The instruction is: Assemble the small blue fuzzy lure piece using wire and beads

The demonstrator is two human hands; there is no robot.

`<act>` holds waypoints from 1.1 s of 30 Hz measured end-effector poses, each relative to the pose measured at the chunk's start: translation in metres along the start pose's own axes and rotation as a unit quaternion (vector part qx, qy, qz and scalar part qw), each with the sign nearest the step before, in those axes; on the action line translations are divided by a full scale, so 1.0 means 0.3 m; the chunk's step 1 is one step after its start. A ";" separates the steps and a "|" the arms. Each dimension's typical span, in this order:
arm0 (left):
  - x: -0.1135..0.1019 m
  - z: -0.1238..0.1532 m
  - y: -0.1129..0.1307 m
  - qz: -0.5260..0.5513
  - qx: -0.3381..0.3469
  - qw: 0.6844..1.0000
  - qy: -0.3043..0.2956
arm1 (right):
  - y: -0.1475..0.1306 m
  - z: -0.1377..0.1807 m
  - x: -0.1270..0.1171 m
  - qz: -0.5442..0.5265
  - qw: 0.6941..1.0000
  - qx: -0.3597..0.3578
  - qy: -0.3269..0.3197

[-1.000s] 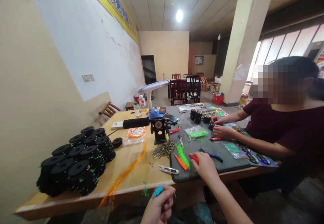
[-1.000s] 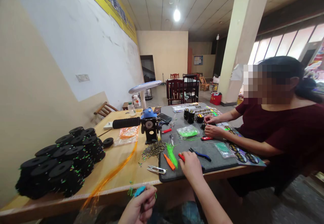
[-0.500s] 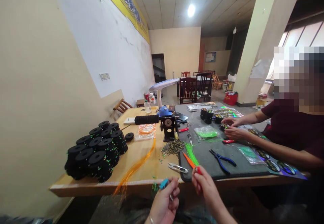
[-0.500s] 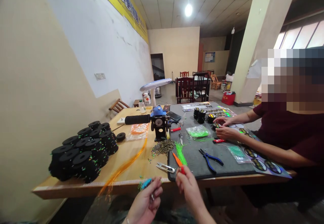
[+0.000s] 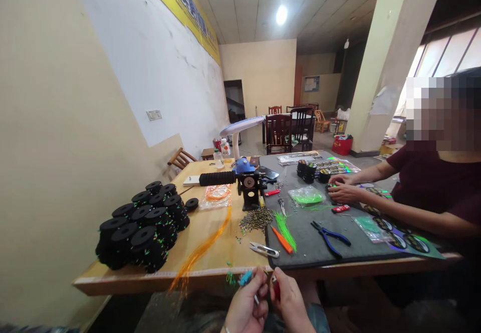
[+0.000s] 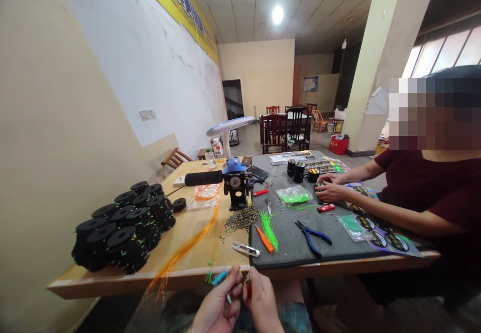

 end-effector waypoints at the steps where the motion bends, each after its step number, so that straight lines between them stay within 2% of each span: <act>1: 0.001 0.000 -0.002 0.000 -0.005 1.000 0.001 | -0.003 0.000 0.002 0.003 1.000 -0.003 -0.006; 13: -0.011 -0.005 -0.006 -0.002 0.008 1.000 0.007 | -0.034 0.013 0.012 0.009 1.000 -0.008 -0.022; 33: -0.008 -0.012 0.001 -0.032 -0.006 0.999 0.021 | -0.014 -0.008 0.010 0.020 0.999 -0.024 -0.021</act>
Point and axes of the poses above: each hand's wrist, its own z-axis away from the middle knuckle, its own x-axis out of the palm, y = z × x, the point moved 4 cm from there along -z, towards the middle knuckle, and after that the axes turned 14 degrees about -y, right-handed, at the moved point
